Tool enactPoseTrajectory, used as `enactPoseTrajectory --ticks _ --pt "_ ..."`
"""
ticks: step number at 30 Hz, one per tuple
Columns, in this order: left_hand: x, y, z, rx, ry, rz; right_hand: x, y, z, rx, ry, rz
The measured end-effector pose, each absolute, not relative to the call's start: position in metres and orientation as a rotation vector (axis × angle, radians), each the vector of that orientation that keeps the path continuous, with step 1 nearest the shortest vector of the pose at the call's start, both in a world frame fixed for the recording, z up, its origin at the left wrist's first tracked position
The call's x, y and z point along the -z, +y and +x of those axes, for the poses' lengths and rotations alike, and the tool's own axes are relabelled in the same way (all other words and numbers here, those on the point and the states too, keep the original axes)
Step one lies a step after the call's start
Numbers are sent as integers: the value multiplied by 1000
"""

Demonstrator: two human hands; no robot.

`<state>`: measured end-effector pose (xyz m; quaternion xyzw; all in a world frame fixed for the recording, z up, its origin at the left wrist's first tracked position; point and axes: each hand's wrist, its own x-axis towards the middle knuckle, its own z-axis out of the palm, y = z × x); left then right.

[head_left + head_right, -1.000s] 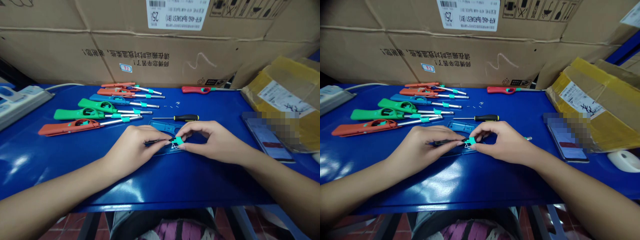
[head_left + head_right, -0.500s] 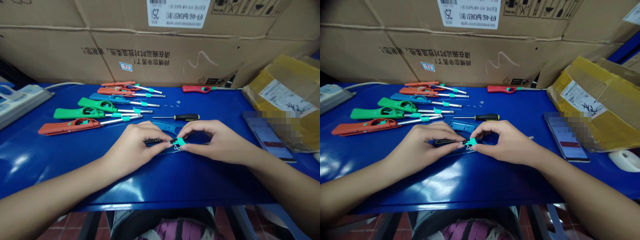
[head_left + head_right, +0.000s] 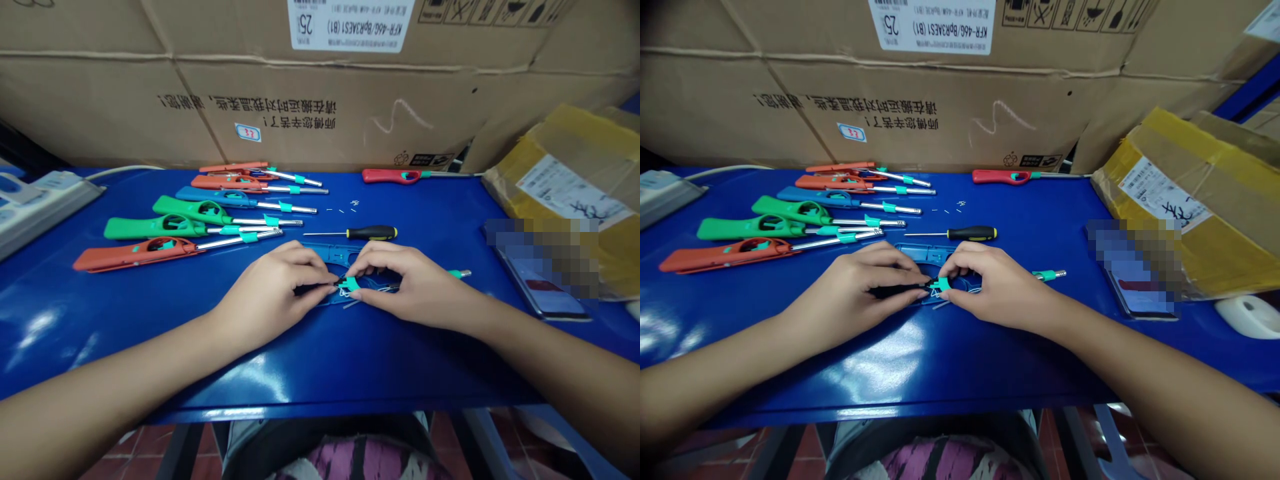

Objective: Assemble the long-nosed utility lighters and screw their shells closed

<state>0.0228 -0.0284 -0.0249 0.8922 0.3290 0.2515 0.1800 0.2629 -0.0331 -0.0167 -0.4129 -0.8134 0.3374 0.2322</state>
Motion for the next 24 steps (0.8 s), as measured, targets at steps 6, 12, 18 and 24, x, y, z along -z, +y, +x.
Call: enactPoseTrajectory --ticks 6,12,18,24 --pt "17 -31 21 -550 923 2611 16 -32 262 -952 -2237 -1146" --pt "17 -32 22 -556 908 2640 17 -34 261 -969 -2246 -1122" --pt "12 -35 21 -482 929 2658 20 -34 261 -958 -2260 -1114" --pt "4 -35 19 -401 946 2615 21 -35 260 -951 -2256 -1111"
